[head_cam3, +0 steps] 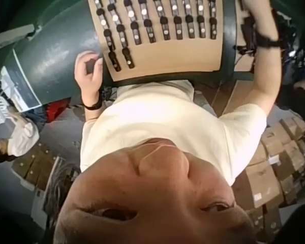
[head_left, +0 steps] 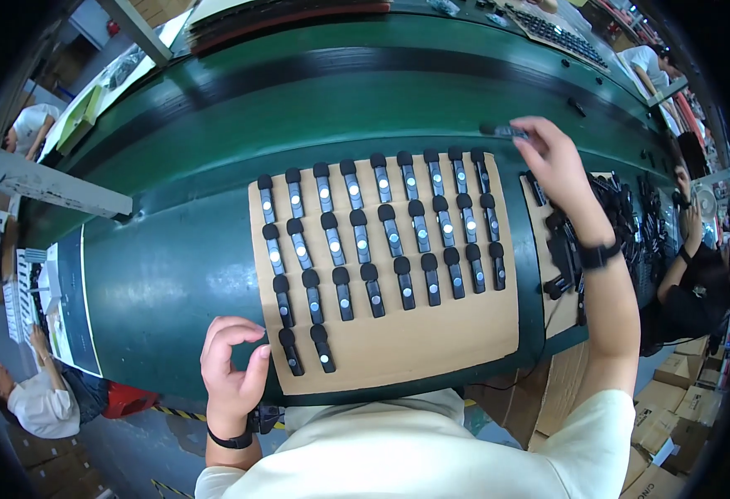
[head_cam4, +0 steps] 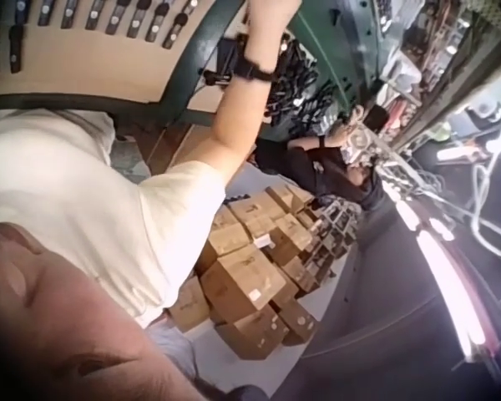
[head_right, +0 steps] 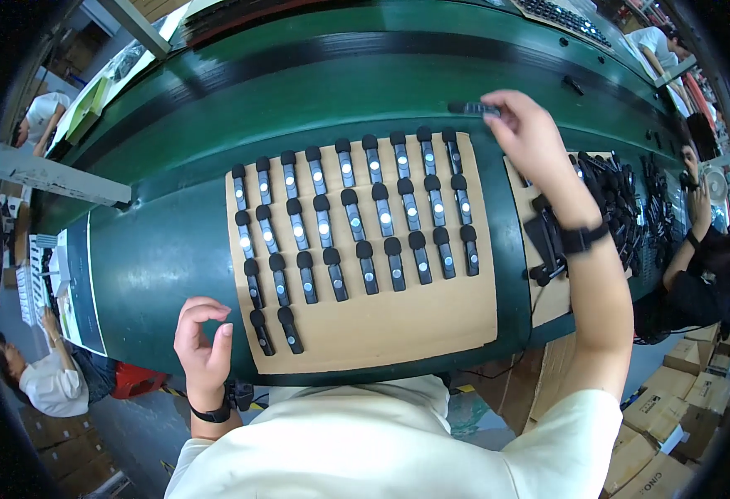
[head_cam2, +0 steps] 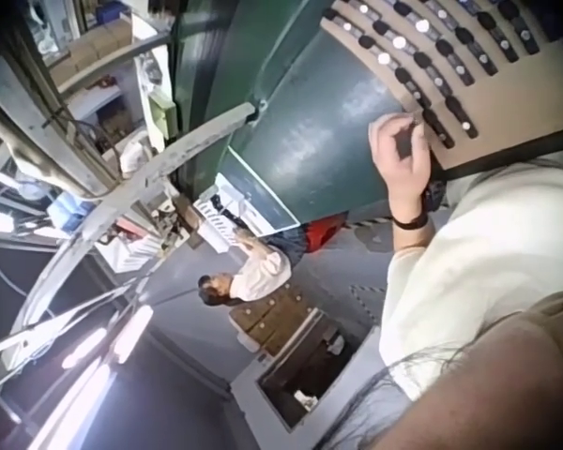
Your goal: The person picks up a microphone from a cardboard sheet, inspects it by hand, and places it back onto the sheet. After repeating this process for the row, they set a new cardboard sheet on top and continue inspecting more microphones.
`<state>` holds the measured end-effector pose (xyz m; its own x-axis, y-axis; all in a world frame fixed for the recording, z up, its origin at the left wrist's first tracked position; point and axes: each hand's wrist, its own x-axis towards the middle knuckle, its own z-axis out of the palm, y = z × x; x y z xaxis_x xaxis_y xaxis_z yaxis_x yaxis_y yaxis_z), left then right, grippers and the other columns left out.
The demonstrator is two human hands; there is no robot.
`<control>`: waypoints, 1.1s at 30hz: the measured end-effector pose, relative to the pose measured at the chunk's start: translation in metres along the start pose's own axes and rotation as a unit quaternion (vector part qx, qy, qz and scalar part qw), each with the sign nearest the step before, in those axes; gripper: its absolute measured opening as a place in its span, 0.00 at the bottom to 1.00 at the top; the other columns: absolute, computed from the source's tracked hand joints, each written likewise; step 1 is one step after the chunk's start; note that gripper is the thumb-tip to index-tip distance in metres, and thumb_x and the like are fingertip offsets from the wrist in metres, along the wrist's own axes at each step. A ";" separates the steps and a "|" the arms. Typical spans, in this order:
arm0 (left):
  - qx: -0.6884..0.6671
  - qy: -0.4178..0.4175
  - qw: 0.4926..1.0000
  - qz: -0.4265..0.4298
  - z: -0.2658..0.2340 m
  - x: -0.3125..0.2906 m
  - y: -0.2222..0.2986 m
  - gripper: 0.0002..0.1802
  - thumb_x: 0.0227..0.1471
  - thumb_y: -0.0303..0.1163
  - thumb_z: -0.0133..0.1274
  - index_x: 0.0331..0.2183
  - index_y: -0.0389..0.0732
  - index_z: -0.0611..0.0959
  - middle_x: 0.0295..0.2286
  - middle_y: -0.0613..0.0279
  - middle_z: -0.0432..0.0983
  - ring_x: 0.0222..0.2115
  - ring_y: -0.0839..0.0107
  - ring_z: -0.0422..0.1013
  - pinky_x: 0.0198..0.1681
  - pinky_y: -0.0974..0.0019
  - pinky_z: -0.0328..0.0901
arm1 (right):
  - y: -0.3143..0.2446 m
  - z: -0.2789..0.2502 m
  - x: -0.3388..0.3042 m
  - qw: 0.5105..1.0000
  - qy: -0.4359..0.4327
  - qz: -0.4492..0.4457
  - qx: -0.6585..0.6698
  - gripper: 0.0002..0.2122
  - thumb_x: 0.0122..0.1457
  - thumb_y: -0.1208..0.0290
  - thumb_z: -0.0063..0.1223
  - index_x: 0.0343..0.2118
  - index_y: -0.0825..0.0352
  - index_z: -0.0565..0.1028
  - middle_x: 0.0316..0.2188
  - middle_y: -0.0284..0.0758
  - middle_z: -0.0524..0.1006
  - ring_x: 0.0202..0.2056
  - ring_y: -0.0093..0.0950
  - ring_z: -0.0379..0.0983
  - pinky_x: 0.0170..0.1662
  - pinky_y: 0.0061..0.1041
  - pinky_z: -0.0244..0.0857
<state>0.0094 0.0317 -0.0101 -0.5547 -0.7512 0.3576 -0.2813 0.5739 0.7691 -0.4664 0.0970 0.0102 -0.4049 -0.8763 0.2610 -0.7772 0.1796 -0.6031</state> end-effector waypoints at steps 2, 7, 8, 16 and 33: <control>-0.020 -0.011 1.000 0.016 0.001 0.002 0.004 0.11 0.44 0.22 0.59 0.32 0.36 0.76 0.31 0.54 0.75 0.31 0.62 0.70 0.36 0.65 0.65 | -0.053 -0.015 -0.051 0.997 0.002 -0.072 -0.025 0.13 0.52 0.79 0.57 0.43 0.69 0.76 0.31 0.38 0.76 0.31 0.26 0.71 0.38 0.22 0.66; -0.086 -0.076 0.989 0.092 0.003 0.008 0.025 0.16 0.43 0.25 0.62 0.37 0.36 0.78 0.33 0.53 0.76 0.32 0.60 0.71 0.36 0.63 0.65 | -0.126 -0.009 -0.145 0.983 -0.066 -0.171 0.029 0.13 0.49 0.78 0.62 0.39 0.70 0.77 0.29 0.38 0.76 0.30 0.35 0.73 0.36 0.28 0.67; -0.097 -0.097 0.984 0.111 0.003 0.009 0.030 0.17 0.43 0.26 0.63 0.39 0.36 0.79 0.34 0.53 0.77 0.32 0.60 0.72 0.36 0.62 0.65 | -0.134 0.001 -0.154 0.974 -0.089 -0.194 0.075 0.14 0.48 0.77 0.64 0.39 0.69 0.77 0.29 0.38 0.76 0.29 0.35 0.72 0.35 0.29 0.67; -0.147 -0.175 0.957 0.180 0.033 0.009 0.057 0.21 0.40 0.28 0.67 0.39 0.34 0.81 0.32 0.54 0.79 0.32 0.58 0.74 0.42 0.56 0.67 | -0.169 0.059 -0.175 0.940 -0.072 -0.251 0.219 0.19 0.42 0.79 0.67 0.40 0.69 0.77 0.28 0.37 0.76 0.28 0.35 0.72 0.31 0.30 0.66; -0.131 -0.123 0.967 0.181 0.028 -0.010 0.050 0.16 0.38 0.25 0.66 0.34 0.36 0.83 0.28 0.58 0.78 0.29 0.63 0.74 0.47 0.51 0.65 | -0.182 0.080 -0.188 0.933 -0.043 -0.255 0.249 0.20 0.41 0.82 0.67 0.40 0.69 0.76 0.29 0.37 0.76 0.27 0.35 0.72 0.30 0.30 0.67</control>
<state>-0.0210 0.0770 0.0105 -0.7578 -0.3990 0.5163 0.1556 0.6579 0.7368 -0.2101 0.1930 0.0102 0.0134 -0.8275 0.5613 -0.5300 -0.4819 -0.6977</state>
